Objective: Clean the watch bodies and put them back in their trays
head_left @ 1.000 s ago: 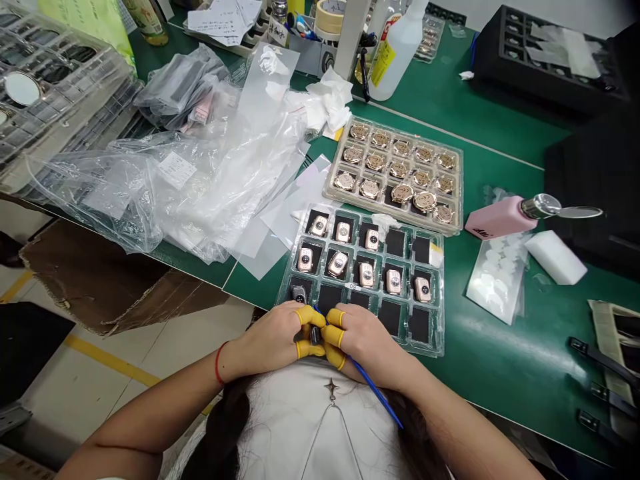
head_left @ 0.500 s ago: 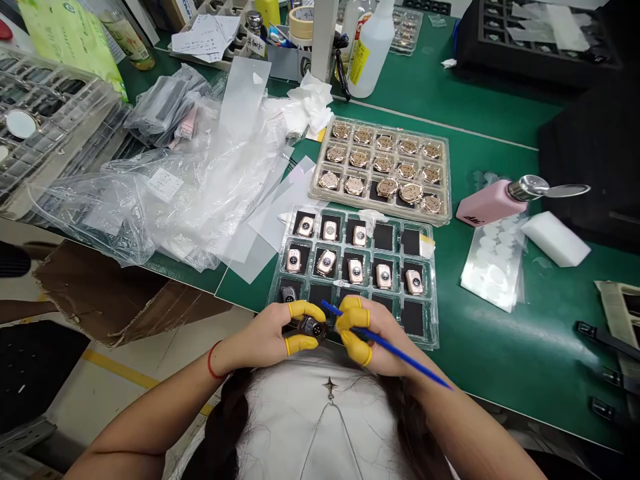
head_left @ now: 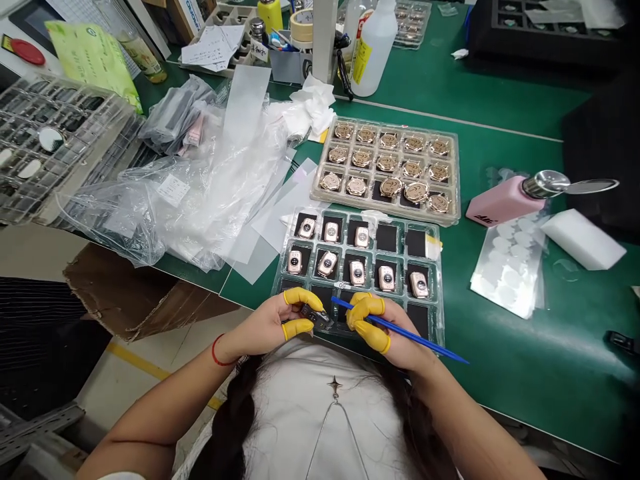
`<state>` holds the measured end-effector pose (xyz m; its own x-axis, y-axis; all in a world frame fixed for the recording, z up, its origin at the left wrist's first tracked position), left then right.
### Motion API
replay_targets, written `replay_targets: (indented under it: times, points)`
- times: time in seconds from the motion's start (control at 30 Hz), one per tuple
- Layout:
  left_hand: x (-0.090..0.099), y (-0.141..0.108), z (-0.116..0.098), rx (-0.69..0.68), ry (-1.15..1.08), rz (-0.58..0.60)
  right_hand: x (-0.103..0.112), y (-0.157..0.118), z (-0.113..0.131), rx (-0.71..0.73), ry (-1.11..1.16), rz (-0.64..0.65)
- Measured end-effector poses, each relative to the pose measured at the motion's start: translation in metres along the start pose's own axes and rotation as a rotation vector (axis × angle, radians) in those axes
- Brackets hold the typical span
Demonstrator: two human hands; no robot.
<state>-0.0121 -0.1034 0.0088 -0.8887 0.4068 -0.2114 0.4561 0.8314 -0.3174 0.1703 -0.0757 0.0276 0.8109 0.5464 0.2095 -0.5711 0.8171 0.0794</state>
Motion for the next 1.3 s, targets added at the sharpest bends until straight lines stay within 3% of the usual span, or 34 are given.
replay_targets:
  times: [0.07,0.17,0.23,0.33,0.5,0.63,0.7,0.83,0.97,1.03,1.1,1.17,1.2,1.3]
  points:
    - [-0.001,0.0,-0.002,-0.008,0.11,0.016,0.0,-0.001,-0.002,-0.001,-0.03,0.001]
    - [-0.003,0.004,-0.011,-0.067,0.545,0.021,0.001,-0.001,-0.004,0.007,-0.096,-0.011]
    - [-0.008,0.009,-0.017,-0.11,0.827,0.085,0.002,-0.002,-0.005,0.006,-0.128,-0.024]
    - [-0.016,0.019,-0.022,-0.119,0.985,0.192,0.002,-0.002,-0.006,0.001,-0.143,-0.036]
    - [-0.011,0.025,-0.029,-0.139,1.038,0.125,0.002,-0.003,-0.008,-0.008,-0.165,-0.046]
    - [0.003,0.013,-0.044,-0.353,0.906,-0.168,0.002,0.002,-0.009,-0.086,-0.093,-0.058]
    - [0.005,0.008,-0.048,-0.442,0.777,-0.231,0.0,0.004,-0.009,-0.109,-0.065,-0.056]
    - [-0.011,0.015,-0.036,-0.321,0.628,-0.079,-0.007,0.007,-0.007,-0.098,-0.09,-0.031]
    - [-0.016,0.018,-0.029,-0.186,0.536,-0.022,-0.014,0.008,0.0,-0.028,-0.18,0.037]
    - [-0.003,0.008,-0.031,-0.219,0.517,-0.079,-0.015,0.009,0.004,0.02,-0.196,0.085]
    - [0.024,-0.009,-0.034,-0.304,0.608,-0.273,-0.011,0.009,0.005,0.03,-0.2,0.081]
    - [0.052,-0.031,-0.033,-0.375,0.874,-0.512,-0.001,0.007,-0.002,-0.031,-0.209,-0.003]
    - [0.061,-0.04,-0.028,-0.389,1.044,-0.554,0.005,0.006,-0.008,-0.08,-0.209,-0.059]
    - [0.068,-0.056,-0.006,-0.399,1.408,-0.396,0.018,0.0,-0.028,-0.208,-0.181,-0.194]
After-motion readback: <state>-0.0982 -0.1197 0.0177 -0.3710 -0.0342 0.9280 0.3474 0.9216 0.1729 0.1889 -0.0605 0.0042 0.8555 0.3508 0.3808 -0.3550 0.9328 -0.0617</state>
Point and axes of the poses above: each hand's wrist, its own y-axis towards the middle knuckle, its own x-axis out of the back of the hand, z = x × y, the point moved 5 cm from there along y, towards the middle knuckle, and after that the axes turned 6 degrees about -y, right-handed, at the moved point
